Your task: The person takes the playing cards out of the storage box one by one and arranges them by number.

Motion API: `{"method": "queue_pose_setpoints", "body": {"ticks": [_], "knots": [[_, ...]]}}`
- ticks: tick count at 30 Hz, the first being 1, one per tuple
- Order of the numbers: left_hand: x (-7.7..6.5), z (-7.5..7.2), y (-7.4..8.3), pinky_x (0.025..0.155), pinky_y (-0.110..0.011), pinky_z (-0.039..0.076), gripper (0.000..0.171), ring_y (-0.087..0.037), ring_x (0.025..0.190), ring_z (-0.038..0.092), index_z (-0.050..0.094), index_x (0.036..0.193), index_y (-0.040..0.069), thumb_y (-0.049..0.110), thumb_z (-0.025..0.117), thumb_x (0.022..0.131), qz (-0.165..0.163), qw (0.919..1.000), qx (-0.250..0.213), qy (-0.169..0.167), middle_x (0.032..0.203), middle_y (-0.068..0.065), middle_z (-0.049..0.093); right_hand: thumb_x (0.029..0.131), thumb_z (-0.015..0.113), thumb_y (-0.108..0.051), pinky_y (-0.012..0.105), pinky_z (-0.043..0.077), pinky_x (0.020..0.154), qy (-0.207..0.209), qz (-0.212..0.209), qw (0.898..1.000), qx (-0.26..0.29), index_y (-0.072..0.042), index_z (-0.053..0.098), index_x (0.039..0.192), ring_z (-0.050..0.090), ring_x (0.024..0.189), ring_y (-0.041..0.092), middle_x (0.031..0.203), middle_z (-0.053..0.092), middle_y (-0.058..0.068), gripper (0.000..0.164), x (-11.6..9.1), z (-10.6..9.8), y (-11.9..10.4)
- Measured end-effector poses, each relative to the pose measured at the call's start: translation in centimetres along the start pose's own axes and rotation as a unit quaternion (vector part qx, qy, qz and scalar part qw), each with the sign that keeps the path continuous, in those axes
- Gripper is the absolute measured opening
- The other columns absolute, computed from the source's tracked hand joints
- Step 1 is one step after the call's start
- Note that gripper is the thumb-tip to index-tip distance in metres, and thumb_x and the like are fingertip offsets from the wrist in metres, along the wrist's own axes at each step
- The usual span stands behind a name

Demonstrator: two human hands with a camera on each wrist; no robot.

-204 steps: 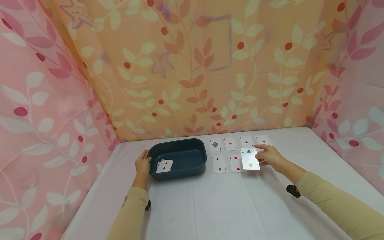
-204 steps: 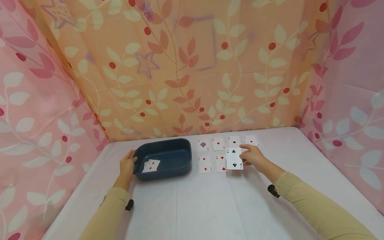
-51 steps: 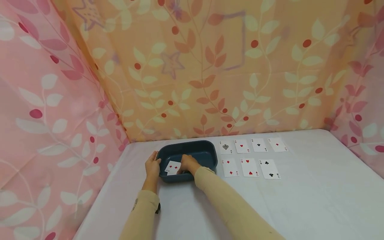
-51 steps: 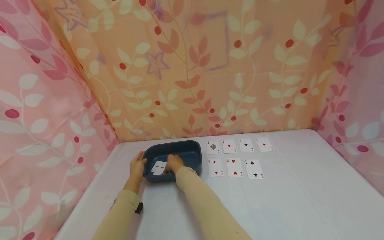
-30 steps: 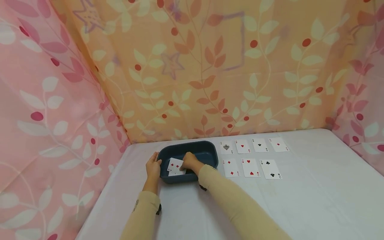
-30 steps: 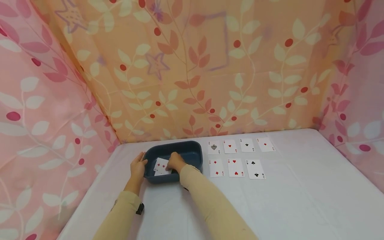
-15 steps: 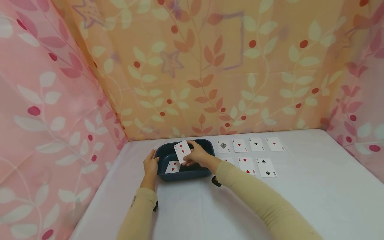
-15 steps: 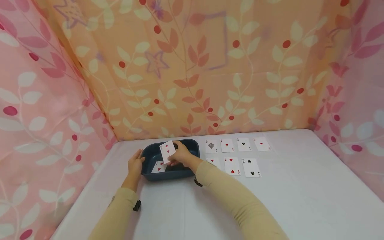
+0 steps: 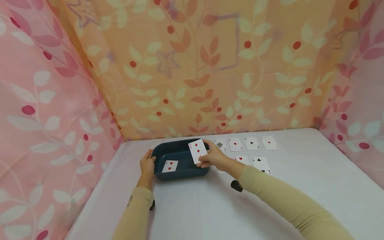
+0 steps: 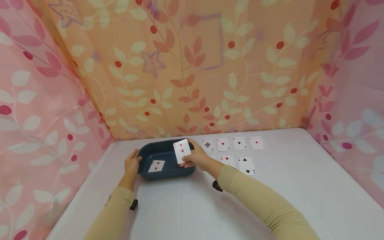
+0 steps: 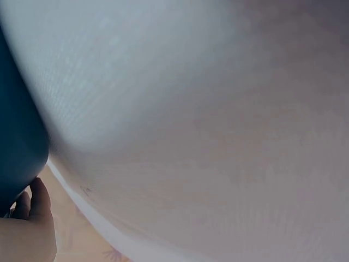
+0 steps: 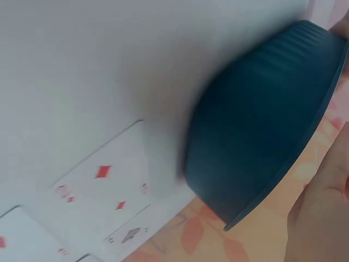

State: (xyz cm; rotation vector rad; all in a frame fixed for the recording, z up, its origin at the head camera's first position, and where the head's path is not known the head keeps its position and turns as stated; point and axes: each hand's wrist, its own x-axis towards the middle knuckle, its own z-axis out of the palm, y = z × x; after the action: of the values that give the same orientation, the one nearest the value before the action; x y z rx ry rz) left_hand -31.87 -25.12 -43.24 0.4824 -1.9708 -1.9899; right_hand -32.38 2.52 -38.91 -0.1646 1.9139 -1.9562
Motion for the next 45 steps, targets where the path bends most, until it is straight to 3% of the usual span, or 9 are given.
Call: {"method": "queue_pose_setpoints", "body": {"ticks": [8,22,29,35,45], "knots": [[0.0,0.0,0.3,0.116,-0.034,0.019,0.053,-0.025,0.143,0.026,0.025,0.150,-0.006,-0.009,0.038,0.098,-0.009,0.9998,-0.016,-0.003,0.152,-0.019,0.031,0.086,0.062,0.013,0.026,0.057,0.054,0.031,0.018,0.999,-0.019,-0.021,0.021,0.153,0.070,0.063,0.026,0.100,0.057,0.023,0.086,-2.4,-3.0,0.9],[0.5,-0.4,-0.5,0.116,-0.035,0.020,0.054,-0.024,0.142,0.026,0.027,0.149,-0.006,-0.010,0.038,0.097,-0.018,0.9998,-0.008,0.003,0.152,-0.018,0.032,0.084,0.063,0.014,0.029,0.057,0.054,0.067,0.027,0.996,-0.048,-0.013,0.020,0.152,0.070,0.062,0.027,0.098,0.056,0.022,0.085,-5.6,-5.2,2.3],[0.6,-0.6,-0.4,0.116,-0.034,0.020,0.054,-0.023,0.142,0.026,0.027,0.150,-0.005,-0.009,0.039,0.097,-0.017,0.9998,-0.006,0.004,0.153,-0.018,0.032,0.081,0.067,0.011,0.029,0.054,0.056,0.093,0.042,0.991,-0.087,-0.009,0.024,0.151,0.063,0.059,0.020,0.089,0.059,0.016,0.085,-7.1,-5.8,3.5],[0.5,-0.6,-0.4,0.116,-0.034,0.020,0.054,-0.023,0.142,0.026,0.027,0.150,-0.004,-0.008,0.039,0.098,-0.017,0.9998,-0.009,0.004,0.153,-0.017,0.032,0.080,0.069,0.009,0.025,0.046,0.052,0.088,0.054,0.989,-0.106,0.002,0.022,0.148,0.053,0.054,0.015,0.079,0.059,0.010,0.084,-8.4,-6.2,4.8],[0.5,-0.5,-0.1,0.116,-0.034,0.020,0.055,-0.023,0.142,0.026,0.025,0.150,-0.005,-0.009,0.038,0.097,-0.017,0.9998,-0.014,0.000,0.153,-0.018,0.030,0.080,0.070,0.010,0.027,0.055,0.053,0.079,0.079,0.989,-0.098,0.008,0.021,0.145,0.057,0.050,0.015,0.070,0.058,0.013,0.081,-10.0,-6.1,6.6]]}}
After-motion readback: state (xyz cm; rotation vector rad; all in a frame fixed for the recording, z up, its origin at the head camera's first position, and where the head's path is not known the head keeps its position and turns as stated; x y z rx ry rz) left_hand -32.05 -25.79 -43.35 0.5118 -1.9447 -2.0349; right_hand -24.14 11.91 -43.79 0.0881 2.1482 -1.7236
